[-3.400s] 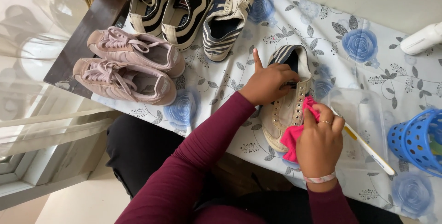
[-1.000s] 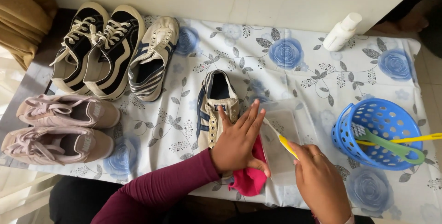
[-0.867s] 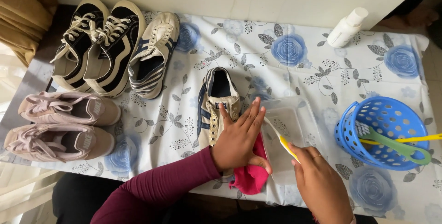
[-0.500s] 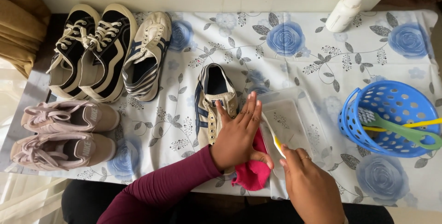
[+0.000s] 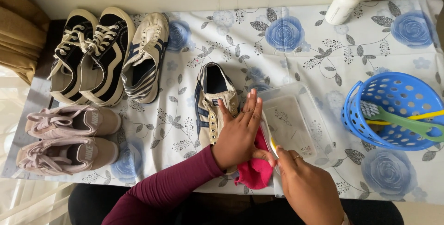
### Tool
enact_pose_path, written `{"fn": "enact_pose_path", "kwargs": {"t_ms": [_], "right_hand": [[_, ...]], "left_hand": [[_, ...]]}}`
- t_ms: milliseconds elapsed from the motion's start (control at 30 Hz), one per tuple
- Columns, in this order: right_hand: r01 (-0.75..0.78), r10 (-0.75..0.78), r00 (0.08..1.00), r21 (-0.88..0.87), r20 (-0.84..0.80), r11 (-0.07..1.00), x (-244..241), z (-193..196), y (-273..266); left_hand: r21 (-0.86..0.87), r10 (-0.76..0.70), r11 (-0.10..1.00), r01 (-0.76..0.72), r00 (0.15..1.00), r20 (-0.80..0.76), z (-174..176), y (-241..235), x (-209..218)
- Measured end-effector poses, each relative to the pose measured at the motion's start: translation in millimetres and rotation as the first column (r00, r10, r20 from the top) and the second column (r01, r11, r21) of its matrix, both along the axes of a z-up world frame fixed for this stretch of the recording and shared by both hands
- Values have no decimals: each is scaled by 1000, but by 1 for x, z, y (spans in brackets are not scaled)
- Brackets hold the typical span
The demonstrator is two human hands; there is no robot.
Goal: The person scrubs a beige sneaker with a yellow toothbrush and wipes it with a pink cloth. They repeat the scrubbing and wiping on different parts of the shoe, including the side and toe area, while other shoes remain on the table.
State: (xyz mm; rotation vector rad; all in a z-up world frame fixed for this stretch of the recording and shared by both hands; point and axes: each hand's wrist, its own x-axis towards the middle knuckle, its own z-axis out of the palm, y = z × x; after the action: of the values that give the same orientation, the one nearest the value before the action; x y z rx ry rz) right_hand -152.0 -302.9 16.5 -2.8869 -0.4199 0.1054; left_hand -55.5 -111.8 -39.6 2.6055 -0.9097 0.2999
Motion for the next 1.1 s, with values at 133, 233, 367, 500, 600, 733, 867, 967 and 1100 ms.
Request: {"fn": "enact_pose_path", "kwargs": {"t_ms": [133, 233, 367, 500, 600, 733, 867, 967, 1100], "right_hand": [[-18, 18, 1000, -1, -14, 1000, 1, 0, -1], [25, -25, 1000, 21, -5, 999, 3, -1, -10], [117, -117, 992, -6, 35, 993, 7, -2, -26], [211, -203, 972, 60, -118, 976, 8, 6, -32], [218, -210, 969, 49, -128, 975, -1, -3, -31], [168, -169, 977, -20, -130, 986, -7, -7, -24], [112, -114, 991, -38, -65, 993, -10, -8, -17], [82, -84, 993, -24, -86, 996, -11, -8, -16], [41, -41, 995, -3, -88, 999, -10, -6, -11]], "left_hand": [[-18, -14, 1000, 14, 1000, -11, -1, 0, -1], [-15, -10, 1000, 10, 1000, -3, -1, 0, -1], [-20, 18, 1000, -18, 999, 32, -3, 0, -2], [-31, 17, 999, -15, 999, 52, -4, 1, 0], [-1, 23, 1000, -23, 998, 56, -6, 0, 0], [-28, 21, 999, -20, 999, 35, -9, 0, -1], [-82, 1, 997, 1, 1000, 29, -12, -1, -1], [-104, -1, 995, 5, 999, 33, -12, -1, -2], [-117, -13, 993, 12, 1000, -6, -10, -2, -2]]}}
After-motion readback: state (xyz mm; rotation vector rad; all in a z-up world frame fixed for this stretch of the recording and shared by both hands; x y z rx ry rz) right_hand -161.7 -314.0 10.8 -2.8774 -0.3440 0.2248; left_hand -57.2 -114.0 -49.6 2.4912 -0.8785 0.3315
